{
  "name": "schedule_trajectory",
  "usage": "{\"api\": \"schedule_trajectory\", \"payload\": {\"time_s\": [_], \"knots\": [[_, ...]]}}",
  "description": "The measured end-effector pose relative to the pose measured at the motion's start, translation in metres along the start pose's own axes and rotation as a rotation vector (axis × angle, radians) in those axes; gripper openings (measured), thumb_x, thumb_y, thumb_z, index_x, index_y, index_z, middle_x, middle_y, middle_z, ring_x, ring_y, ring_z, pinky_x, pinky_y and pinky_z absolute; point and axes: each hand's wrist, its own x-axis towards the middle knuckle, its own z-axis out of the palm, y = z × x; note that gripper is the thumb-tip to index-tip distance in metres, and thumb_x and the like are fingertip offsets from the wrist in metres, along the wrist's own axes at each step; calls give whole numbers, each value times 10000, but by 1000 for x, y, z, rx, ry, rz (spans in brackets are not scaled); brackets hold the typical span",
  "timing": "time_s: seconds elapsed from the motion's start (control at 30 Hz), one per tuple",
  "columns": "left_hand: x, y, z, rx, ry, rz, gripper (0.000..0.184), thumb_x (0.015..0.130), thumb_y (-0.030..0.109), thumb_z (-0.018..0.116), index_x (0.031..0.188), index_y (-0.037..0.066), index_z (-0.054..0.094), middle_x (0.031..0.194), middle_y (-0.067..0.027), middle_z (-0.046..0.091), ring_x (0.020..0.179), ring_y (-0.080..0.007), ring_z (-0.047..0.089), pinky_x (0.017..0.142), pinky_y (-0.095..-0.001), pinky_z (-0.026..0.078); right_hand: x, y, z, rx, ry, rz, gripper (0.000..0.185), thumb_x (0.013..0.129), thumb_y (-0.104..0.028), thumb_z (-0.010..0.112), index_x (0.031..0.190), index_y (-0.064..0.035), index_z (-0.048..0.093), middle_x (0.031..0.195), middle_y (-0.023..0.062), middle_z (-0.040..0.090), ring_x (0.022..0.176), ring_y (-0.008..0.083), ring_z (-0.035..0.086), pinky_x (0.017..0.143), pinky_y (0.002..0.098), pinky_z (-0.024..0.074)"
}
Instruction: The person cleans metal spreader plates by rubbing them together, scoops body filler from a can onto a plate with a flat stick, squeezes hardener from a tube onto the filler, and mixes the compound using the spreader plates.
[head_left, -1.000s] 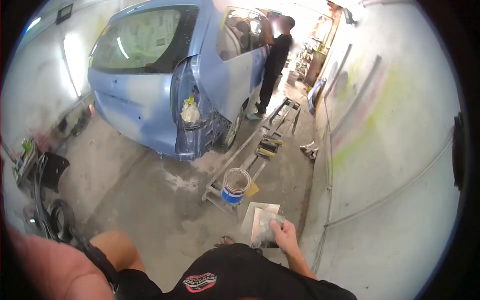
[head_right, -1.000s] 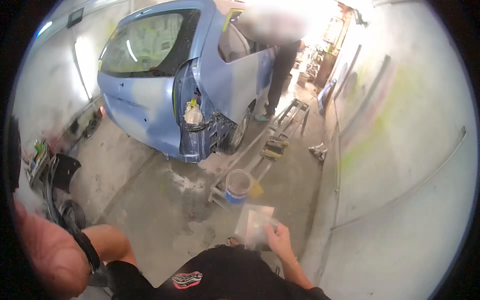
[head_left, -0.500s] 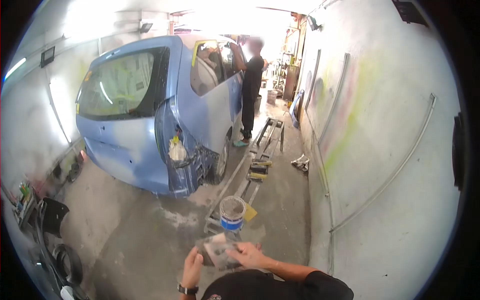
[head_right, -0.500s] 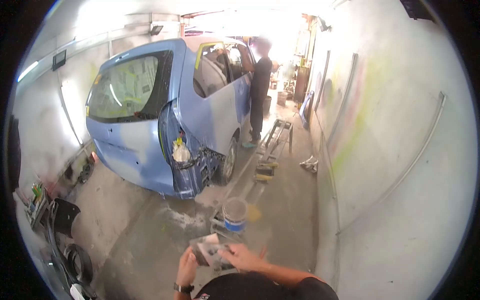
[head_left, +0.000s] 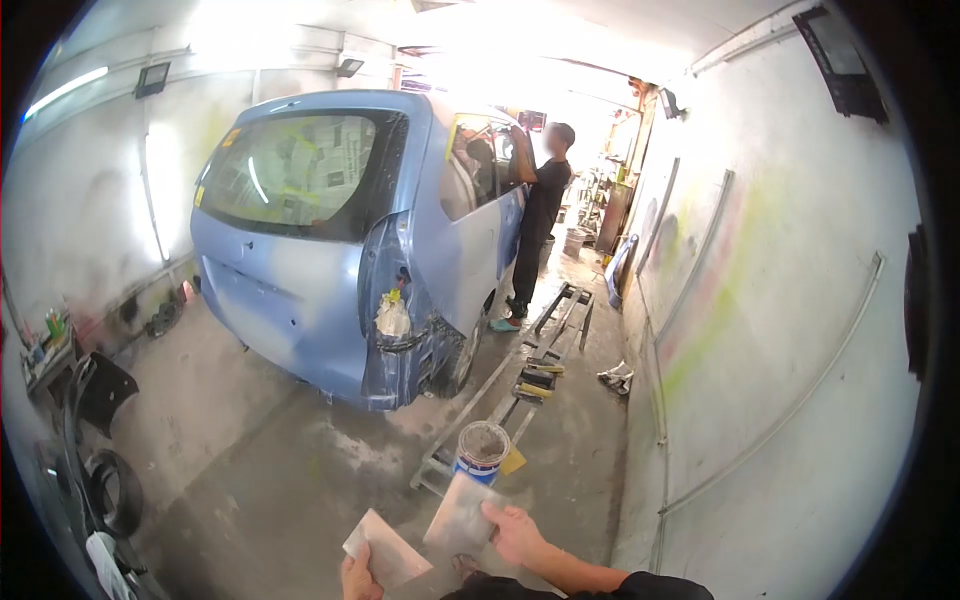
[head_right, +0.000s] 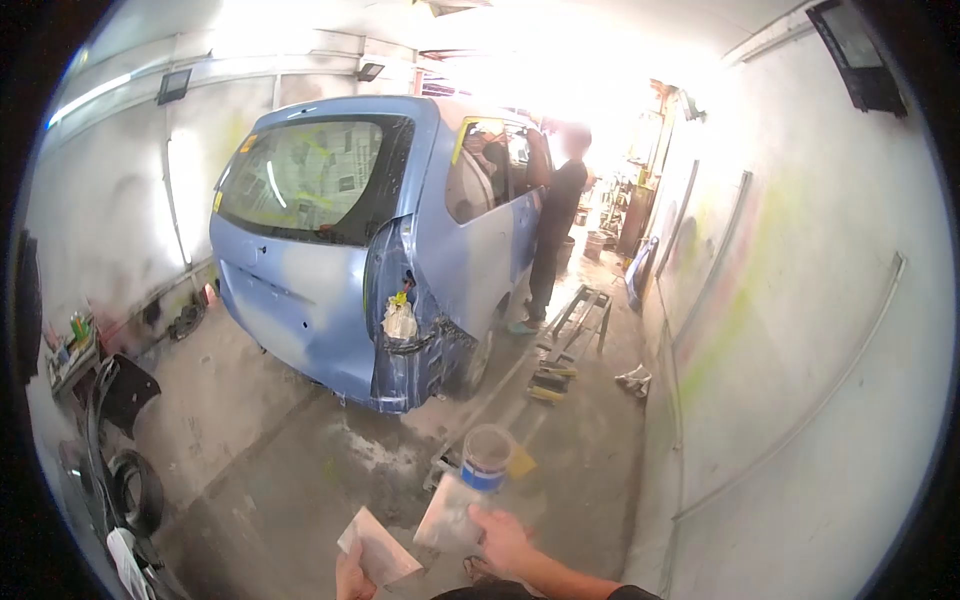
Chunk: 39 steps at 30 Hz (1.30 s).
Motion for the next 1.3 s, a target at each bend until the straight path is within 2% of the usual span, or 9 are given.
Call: {"api": "schedule_trajectory", "payload": {"time_s": [0.2, 0.3, 0.4, 0.77, 0.9, 1.0, 1.1, 1.23, 1.3], "knots": [[14, -70, 39, -1036, -366, -169, 434, 1052, 269, 548, 1382, -11, 517, 1271, -111, 639, 1093, -231, 643, 930, -403, 518, 35, 50, -4, 73, 100, 46, 363, 1015, -277, 603, 1260, -10, 586, 1212, 94, 662, 1125, 252, 619, 984, 431, 483], [-1, -34, 55, -961, -170, -244, 288, 1044, 205, 540, 1210, -14, 628, 1100, -64, 690, 966, -155, 655, 804, -327, 534, 5, 35, 44, -541, 91, -84, 388, 1034, -292, 566, 1307, -16, 560, 1232, 107, 660, 1155, 269, 611, 1009, 462, 482], [-10, -23, 37, -767, -198, -242, 273, 1042, 236, 564, 1168, 8, 647, 1058, -55, 705, 902, -162, 674, 768, -344, 548, 20, 58, 33, 72, -82, 70, 423, 1041, -330, 540, 1299, 5, 559, 1218, 114, 657, 1133, 273, 609, 990, 457, 481], [-10, -62, 8, -813, 140, -110, 300, 1050, 268, 559, 1225, 32, 622, 1131, -71, 703, 956, -184, 689, 787, -355, 572, -15, -2, 62, 91, -311, -86, 512, 1109, -345, 379, 1394, 62, 506, 1309, 128, 649, 1257, 222, 589, 1071, 336, 425], [-8, -64, 13, -602, 131, -113, 327, 1053, 289, 550, 1239, 28, 612, 1119, -73, 698, 925, -179, 683, 757, -350, 563, -25, 22, 89, -1310, -750, -906, 599, 1008, -391, 525, 1536, -137, 400, 1604, 137, 360, 1498, 316, 306, 1189, 541, 258], [-13, -50, 40, -548, 99, -116, 312, 1051, 281, 557, 1197, 13, 624, 1052, -63, 700, 851, -159, 674, 719, -326, 550, -14, 61, 88, -1505, -1008, -972, 708, 958, -456, 565, 1544, -112, 365, 1655, 162, 215, 1545, 326, 157, 1180, 657, 130], [-19, -9, 30, -625, 120, -92, 301, 1048, 272, 564, 1155, -1, 635, 985, -53, 702, 777, -140, 665, 680, -301, 538, 7, 34, 48, -1680, -936, -906, 665, 939, -383, 599, 1543, -203, 387, 1637, 132, 270, 1524, 338, 229, 1161, 681, 149], [-4, 10, 4, -639, 221, 30, 272, 1041, 259, 584, 1081, -1, 654, 894, -16, 696, 677, -102, 630, 615, -268, 505, 35, 25, -18, -1998, -100, -656, 686, 871, -275, 653, 1481, -71, 414, 1590, 237, 286, 1529, 407, 164, 1145, 678, 175], [13, 2, 4, -575, 206, -2, 270, 1043, 253, 577, 1080, -4, 651, 897, 0, 687, 692, -84, 624, 601, -257, 488, 23, 10, 15, -1724, -221, -854, 686, 870, -292, 655, 1473, -67, 416, 1585, 242, 290, 1525, 409, 171, 1150, 678, 168]]}}
